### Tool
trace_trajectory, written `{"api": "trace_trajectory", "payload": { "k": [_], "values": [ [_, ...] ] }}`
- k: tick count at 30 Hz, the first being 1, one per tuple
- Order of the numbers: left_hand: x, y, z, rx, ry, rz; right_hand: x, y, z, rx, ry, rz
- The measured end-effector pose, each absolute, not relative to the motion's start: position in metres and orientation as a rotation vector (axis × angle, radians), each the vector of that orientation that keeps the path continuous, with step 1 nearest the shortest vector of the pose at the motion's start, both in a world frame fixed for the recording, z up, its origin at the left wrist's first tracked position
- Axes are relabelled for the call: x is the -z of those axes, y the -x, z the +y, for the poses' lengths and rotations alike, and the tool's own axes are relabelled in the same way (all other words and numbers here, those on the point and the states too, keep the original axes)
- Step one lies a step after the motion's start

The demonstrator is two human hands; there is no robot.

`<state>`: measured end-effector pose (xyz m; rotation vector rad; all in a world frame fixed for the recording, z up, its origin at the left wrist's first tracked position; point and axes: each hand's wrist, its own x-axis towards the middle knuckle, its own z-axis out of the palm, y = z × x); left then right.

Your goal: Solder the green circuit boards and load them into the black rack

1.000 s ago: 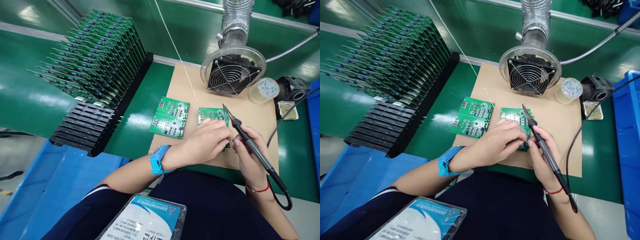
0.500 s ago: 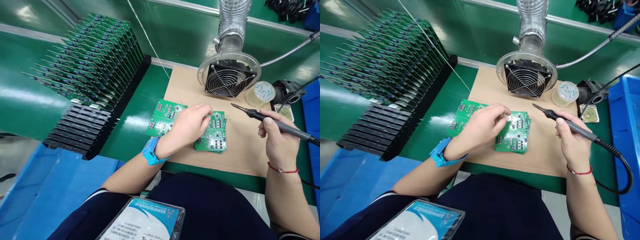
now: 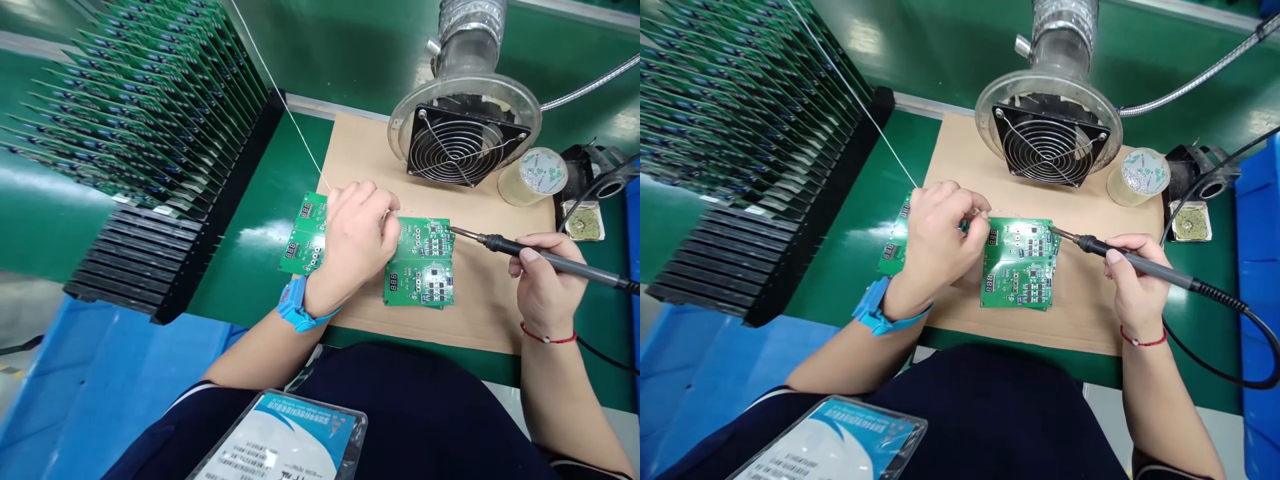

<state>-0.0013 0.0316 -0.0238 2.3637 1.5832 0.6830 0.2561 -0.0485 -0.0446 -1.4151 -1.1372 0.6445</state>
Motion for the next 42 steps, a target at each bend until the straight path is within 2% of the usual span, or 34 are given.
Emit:
{"api": "trace_trajectory", "payload": {
  "k": [4,12,35,42],
  "values": [
    [0.032,0.0,0.032,-0.699,-2.423,1.583,0.045,-0.255,-0.049,-0.666,1.418,-1.14],
    [0.049,0.002,0.032,-0.974,-2.621,1.394,0.043,-0.252,-0.049,-0.669,1.405,-1.115],
    [0.048,0.001,0.029,-0.912,-2.682,1.411,0.044,-0.254,-0.047,-0.676,1.37,-1.13],
    [0.043,0.002,0.028,-0.963,-2.533,1.336,0.044,-0.255,-0.047,-0.655,1.356,-1.174]
  ]
}}
